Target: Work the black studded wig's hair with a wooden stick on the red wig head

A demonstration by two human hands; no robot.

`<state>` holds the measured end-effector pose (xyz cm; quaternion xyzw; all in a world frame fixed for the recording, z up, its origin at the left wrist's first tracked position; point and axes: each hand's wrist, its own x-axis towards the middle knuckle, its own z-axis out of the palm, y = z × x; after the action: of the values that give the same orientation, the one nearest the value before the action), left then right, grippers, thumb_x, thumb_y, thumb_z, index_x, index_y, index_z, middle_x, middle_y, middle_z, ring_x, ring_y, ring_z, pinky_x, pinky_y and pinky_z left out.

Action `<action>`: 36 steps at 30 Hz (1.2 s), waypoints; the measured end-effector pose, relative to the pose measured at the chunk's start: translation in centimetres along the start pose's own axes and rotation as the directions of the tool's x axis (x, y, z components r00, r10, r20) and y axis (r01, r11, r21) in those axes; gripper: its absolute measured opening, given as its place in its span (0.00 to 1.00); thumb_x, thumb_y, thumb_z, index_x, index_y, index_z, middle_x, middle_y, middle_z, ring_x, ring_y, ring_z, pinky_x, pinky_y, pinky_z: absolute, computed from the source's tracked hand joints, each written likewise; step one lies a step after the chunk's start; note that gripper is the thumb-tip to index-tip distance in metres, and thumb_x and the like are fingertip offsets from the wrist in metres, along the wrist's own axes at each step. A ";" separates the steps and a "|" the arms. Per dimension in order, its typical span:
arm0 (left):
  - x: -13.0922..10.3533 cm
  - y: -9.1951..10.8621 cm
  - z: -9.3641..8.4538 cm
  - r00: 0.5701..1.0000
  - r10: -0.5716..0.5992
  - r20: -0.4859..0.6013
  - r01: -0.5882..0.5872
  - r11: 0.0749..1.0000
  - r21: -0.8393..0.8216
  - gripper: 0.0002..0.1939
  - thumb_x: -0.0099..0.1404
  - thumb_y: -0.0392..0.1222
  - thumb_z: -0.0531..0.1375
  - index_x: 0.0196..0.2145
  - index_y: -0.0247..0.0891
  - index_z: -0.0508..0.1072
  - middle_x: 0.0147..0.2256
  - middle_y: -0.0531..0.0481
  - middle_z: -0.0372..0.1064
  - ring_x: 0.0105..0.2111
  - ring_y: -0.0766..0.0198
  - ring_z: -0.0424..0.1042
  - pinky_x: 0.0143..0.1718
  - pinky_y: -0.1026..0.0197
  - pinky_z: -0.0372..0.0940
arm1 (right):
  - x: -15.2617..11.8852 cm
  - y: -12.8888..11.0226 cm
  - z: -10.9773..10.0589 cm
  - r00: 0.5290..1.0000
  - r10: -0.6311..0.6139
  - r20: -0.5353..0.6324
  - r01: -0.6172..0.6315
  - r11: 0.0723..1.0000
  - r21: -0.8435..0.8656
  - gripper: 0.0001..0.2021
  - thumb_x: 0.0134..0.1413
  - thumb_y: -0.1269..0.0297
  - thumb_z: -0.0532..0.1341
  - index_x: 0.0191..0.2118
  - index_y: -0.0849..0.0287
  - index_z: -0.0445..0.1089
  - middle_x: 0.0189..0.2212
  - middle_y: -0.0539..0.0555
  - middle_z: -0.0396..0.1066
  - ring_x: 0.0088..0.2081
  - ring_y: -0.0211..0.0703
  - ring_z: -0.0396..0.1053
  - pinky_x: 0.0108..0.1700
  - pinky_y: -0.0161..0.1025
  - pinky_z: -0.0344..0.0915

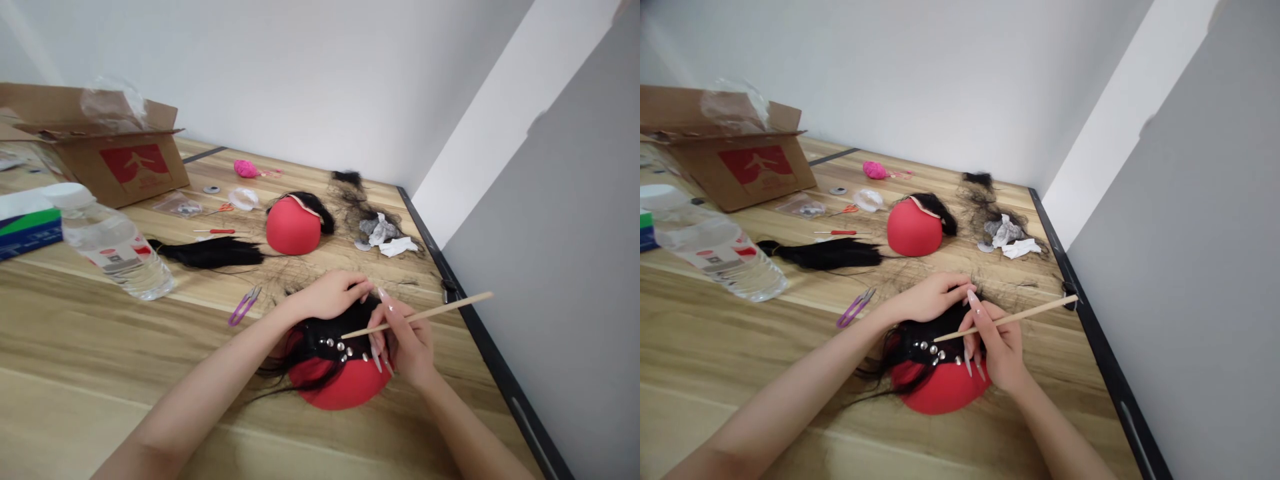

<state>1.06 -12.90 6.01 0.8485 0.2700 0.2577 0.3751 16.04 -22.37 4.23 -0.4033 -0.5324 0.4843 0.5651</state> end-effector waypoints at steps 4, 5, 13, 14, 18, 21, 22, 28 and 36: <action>0.0 -0.1 0.0 1.000 0.000 -0.002 0.000 1.000 0.005 0.17 0.73 0.45 0.50 0.28 0.37 0.67 0.27 0.53 0.67 0.31 0.63 0.66 0.35 0.62 0.61 | 0.1 -0.2 -0.4 0.997 -0.005 0.082 0.004 1.000 0.011 0.21 0.65 0.49 0.57 0.33 0.61 0.76 0.20 0.53 0.75 0.15 0.35 0.68 0.13 0.29 0.60; 0.0 0.0 0.0 1.000 -0.001 -0.003 0.001 1.000 0.005 0.18 0.73 0.45 0.50 0.27 0.37 0.67 0.27 0.53 0.67 0.31 0.63 0.66 0.34 0.62 0.61 | 0.1 -0.2 -0.6 0.993 -0.020 0.115 0.021 1.000 -0.003 0.19 0.65 0.50 0.58 0.34 0.61 0.77 0.23 0.54 0.77 0.17 0.36 0.70 0.14 0.29 0.62; -0.1 0.4 0.2 0.999 -0.006 -0.041 0.006 1.000 0.004 0.17 0.73 0.44 0.51 0.26 0.37 0.65 0.26 0.53 0.66 0.30 0.64 0.65 0.36 0.62 0.60 | 0.0 0.0 -1.2 0.980 -0.081 0.182 0.093 0.994 -0.060 0.13 0.66 0.59 0.59 0.32 0.58 0.74 0.25 0.50 0.73 0.20 0.34 0.68 0.22 0.31 0.65; -0.1 0.5 0.1 0.998 -0.006 -0.055 0.006 1.000 0.001 0.17 0.73 0.44 0.51 0.26 0.37 0.66 0.26 0.53 0.66 0.30 0.64 0.65 0.36 0.62 0.60 | -0.1 -0.1 -1.2 0.976 -0.082 0.200 0.098 0.993 -0.070 0.14 0.68 0.58 0.57 0.34 0.58 0.74 0.27 0.51 0.75 0.21 0.35 0.68 0.23 0.32 0.66; -0.2 0.8 -0.8 0.986 -0.012 -0.165 0.009 1.000 -0.015 0.17 0.73 0.44 0.50 0.27 0.37 0.67 0.26 0.54 0.66 0.31 0.64 0.66 0.37 0.62 0.60 | -0.5 -0.7 -1.7 0.952 -0.076 0.295 0.139 0.971 -0.197 0.19 0.71 0.56 0.50 0.43 0.56 0.77 0.38 0.55 0.80 0.25 0.37 0.71 0.29 0.36 0.68; -0.5 1.3 -2.5 0.950 -0.041 -0.309 0.033 0.999 -0.029 0.18 0.73 0.46 0.49 0.28 0.37 0.66 0.26 0.55 0.64 0.30 0.65 0.64 0.37 0.63 0.60 | -0.6 -0.9 -2.2 0.939 -0.041 0.341 0.134 0.958 -0.255 0.19 0.72 0.56 0.49 0.46 0.54 0.77 0.43 0.55 0.80 0.27 0.38 0.74 0.33 0.37 0.71; -0.7 1.6 -3.1 0.934 -0.049 -0.353 0.040 0.999 -0.034 0.18 0.73 0.47 0.49 0.27 0.37 0.65 0.26 0.55 0.63 0.30 0.65 0.64 0.36 0.63 0.60 | -0.5 -0.9 -2.4 0.941 -0.030 0.338 0.122 0.959 -0.255 0.19 0.72 0.56 0.49 0.46 0.53 0.77 0.44 0.55 0.80 0.28 0.38 0.75 0.33 0.37 0.72; -3.1 5.4 -5.7 0.929 -0.025 -0.370 -0.012 0.995 -0.097 0.19 0.73 0.49 0.51 0.26 0.38 0.64 0.23 0.57 0.60 0.24 0.69 0.62 0.29 0.66 0.60 | 1.0 0.3 -2.5 1.000 0.005 -0.026 -0.009 0.990 -0.142 0.14 0.65 0.52 0.59 0.45 0.53 0.77 0.40 0.53 0.81 0.31 0.40 0.78 0.32 0.34 0.73; -2.6 6.6 -2.4 0.893 0.059 0.446 0.140 0.906 -0.399 0.20 0.74 0.48 0.51 0.24 0.39 0.61 0.22 0.53 0.68 0.22 0.67 0.68 0.29 0.64 0.66 | 2.6 1.3 -3.0 0.945 0.080 -0.317 -0.075 0.997 0.027 0.14 0.58 0.51 0.65 0.39 0.58 0.77 0.33 0.56 0.80 0.37 0.45 0.78 0.33 0.36 0.74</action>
<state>-0.58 -17.18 11.99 0.7777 0.1323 0.0991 0.6065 18.75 -19.42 3.18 -0.4924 -0.4145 0.4388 0.6270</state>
